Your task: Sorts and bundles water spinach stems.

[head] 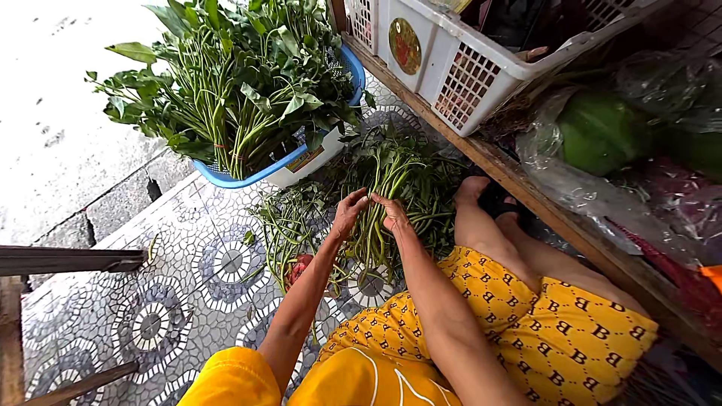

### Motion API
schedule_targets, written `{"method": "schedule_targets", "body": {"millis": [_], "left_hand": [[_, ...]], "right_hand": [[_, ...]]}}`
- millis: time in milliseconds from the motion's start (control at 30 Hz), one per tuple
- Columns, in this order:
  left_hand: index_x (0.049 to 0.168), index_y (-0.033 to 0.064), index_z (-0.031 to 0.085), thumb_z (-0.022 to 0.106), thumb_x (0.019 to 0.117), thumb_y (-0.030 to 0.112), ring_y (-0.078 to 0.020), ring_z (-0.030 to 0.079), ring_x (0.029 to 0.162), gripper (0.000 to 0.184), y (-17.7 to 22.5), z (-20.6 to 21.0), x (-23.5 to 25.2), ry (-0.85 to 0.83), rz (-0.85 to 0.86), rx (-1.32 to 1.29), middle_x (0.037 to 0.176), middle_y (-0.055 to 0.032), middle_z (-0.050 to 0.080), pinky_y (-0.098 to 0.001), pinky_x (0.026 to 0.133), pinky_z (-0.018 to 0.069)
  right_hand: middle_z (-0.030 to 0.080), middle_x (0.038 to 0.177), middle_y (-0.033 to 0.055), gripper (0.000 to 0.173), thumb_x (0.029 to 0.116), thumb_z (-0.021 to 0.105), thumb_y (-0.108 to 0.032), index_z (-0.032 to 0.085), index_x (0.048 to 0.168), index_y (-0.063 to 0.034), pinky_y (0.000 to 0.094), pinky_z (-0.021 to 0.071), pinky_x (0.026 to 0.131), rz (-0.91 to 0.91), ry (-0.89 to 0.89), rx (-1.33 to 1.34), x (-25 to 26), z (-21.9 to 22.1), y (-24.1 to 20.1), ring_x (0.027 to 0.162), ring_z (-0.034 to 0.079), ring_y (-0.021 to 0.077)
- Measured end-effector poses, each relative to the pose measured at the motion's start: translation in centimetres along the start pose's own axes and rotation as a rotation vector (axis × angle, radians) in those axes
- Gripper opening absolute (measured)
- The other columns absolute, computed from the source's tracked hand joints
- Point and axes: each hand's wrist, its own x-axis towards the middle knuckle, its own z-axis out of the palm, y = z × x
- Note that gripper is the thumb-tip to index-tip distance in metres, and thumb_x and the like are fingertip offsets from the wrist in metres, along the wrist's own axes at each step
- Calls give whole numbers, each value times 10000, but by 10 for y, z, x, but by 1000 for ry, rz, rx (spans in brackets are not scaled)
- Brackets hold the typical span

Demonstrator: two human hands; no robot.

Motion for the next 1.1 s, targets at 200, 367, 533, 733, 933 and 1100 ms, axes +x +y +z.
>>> {"method": "schedule_targets", "body": {"millis": [200,367,533,733,933,1100], "left_hand": [[1058,14,699,638,1013,130,-168,628,1021,139,-3,8,0,100,124,133,1126,-101,674,-390,913,510],[1378,18,542,471,1093,227,-230,620,1161,360,-6,1,-9,21,105,92,1317,-159,623,-429,996,511],[1356,53,626,542,1074,203,-127,650,907,331,6,11,2,12,111,2,1124,-102,702,-318,844,541],[1090,12,660,543,1054,110,-118,610,952,157,3,12,-3,45,111,-19,1091,-69,654,-325,876,510],[1036,23,698,571,1026,98,-150,614,992,147,16,0,-21,-87,185,199,1083,-79,660,-373,899,508],[1342,11,626,326,1135,283,-297,621,1168,455,12,-10,-18,46,-10,320,1290,-198,650,-501,1014,473]], "right_hand": [[650,850,37,316,902,754,-61,611,1184,-49,281,556,670,-26,18,105,1,1,0,690,610,110],[656,841,26,320,915,756,-102,619,1204,-75,271,561,636,-18,-5,88,2,-5,-4,663,613,101],[665,1118,127,501,882,793,-99,554,1316,-29,400,558,856,18,-12,-7,2,3,1,961,644,199],[680,958,74,380,872,783,-76,615,1211,-45,342,574,754,-18,14,103,3,1,-1,818,651,153],[652,823,22,263,924,739,-136,638,1159,-72,298,557,663,-55,48,87,-2,0,-9,677,611,111],[687,965,7,144,1013,603,-88,612,1153,-120,228,553,619,-102,-66,268,0,-7,-11,677,613,67]]}}
